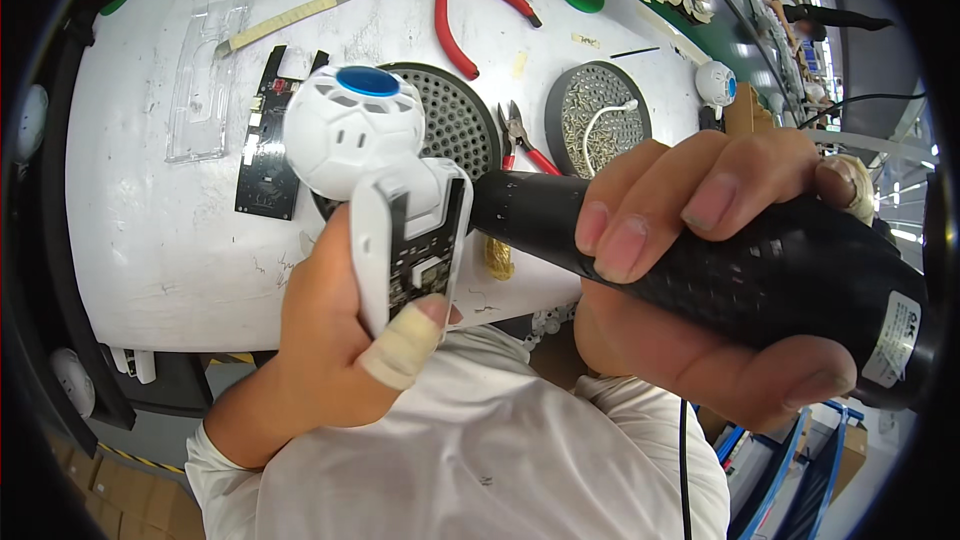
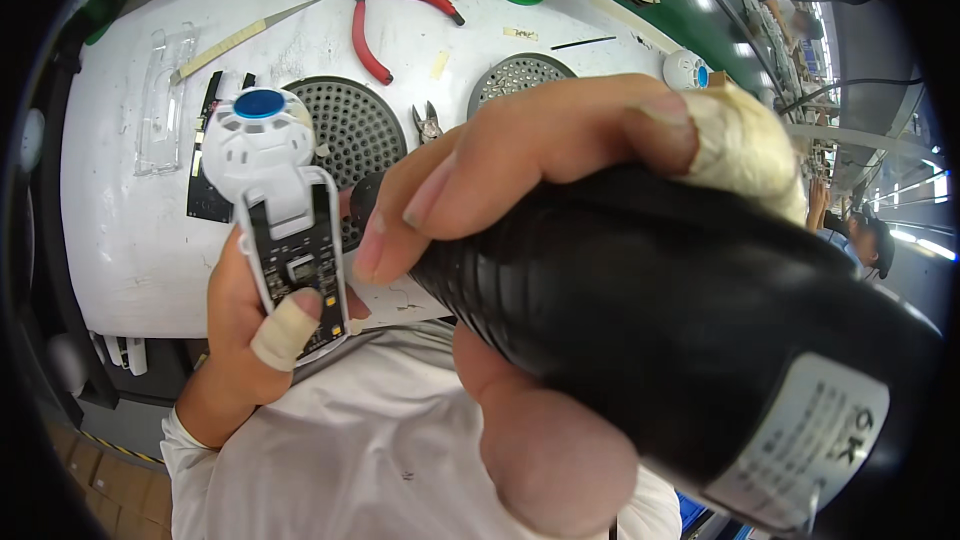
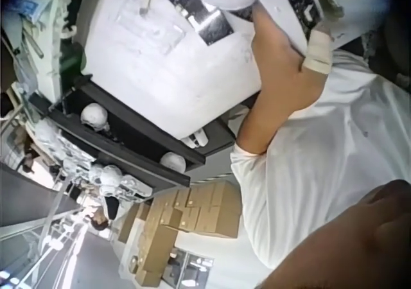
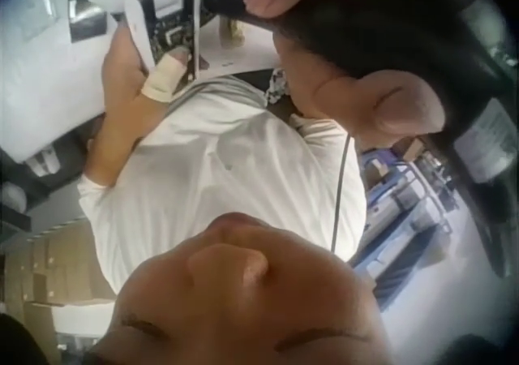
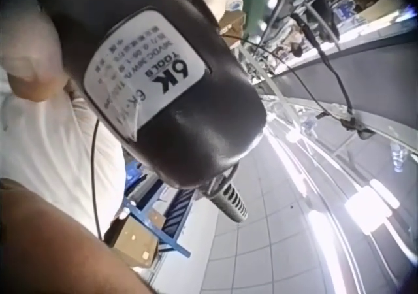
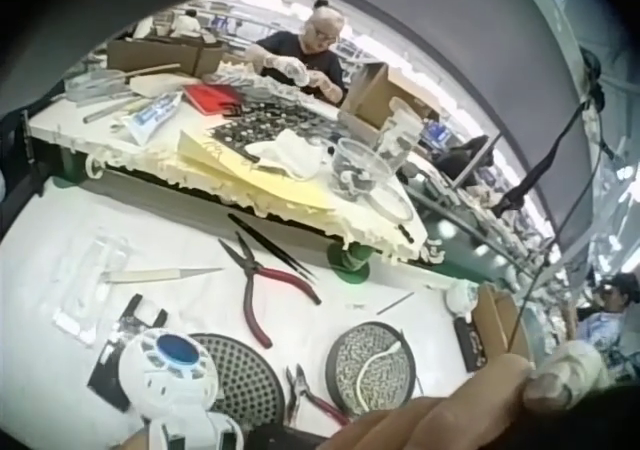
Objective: Assembling components of a handheld electronic device, including a circuit board and plastic housing, using an electric screwdriver and pliers.
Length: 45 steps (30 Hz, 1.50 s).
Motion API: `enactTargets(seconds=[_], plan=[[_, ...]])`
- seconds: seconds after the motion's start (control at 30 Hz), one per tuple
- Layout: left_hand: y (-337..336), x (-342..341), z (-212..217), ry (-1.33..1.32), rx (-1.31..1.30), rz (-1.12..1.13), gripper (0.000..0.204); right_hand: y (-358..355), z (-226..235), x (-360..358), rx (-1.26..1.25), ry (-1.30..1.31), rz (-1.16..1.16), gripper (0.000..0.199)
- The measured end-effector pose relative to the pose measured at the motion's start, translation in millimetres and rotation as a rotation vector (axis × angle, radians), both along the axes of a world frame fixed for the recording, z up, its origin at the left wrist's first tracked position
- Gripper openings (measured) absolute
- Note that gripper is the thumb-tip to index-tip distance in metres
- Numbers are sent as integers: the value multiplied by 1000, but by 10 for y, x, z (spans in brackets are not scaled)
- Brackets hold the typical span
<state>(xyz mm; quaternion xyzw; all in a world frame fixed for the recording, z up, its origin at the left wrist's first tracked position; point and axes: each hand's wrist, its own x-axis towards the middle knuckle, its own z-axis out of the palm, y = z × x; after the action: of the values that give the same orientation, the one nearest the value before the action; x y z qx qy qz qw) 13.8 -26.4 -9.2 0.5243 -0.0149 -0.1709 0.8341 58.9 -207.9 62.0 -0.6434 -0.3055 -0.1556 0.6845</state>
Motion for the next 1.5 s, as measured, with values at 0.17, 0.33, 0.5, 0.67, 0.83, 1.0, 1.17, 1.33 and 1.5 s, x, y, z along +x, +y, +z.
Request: enactTargets(seconds=[0.17,0.33,0.5,0.67,0.83,1.0,1.17,1.33,1.5], plan=[[-25,29,-96,-111,243,-65,50,-83,45,-65,123,-47,-14,74],[-23,24,-69,-31,273,-89,53,-180,79,-168,285,-100,-29,66],[-80,-83,-36,-33,19,145,58,-209,169,-426,380,-119,9,62],[1,-73,-62,-87,-103,120,63,-200,199,-622,448,-97,141,57],[-121,-180,-94,8,-266,180,63,-176,90,-632,322,82,503,38],[-202,-262,-74,3,-290,276,56,-117,230,-693,222,87,515,36],[-165,-321,-34,-26,-315,194,60,22,188,-811,312,36,443,33],[-178,-375,-28,-3,-291,232,59,-148,378,-896,72,189,467,32],[-186,-412,-28,-38,-249,265,58,-167,342,-887,69,189,526,31]])
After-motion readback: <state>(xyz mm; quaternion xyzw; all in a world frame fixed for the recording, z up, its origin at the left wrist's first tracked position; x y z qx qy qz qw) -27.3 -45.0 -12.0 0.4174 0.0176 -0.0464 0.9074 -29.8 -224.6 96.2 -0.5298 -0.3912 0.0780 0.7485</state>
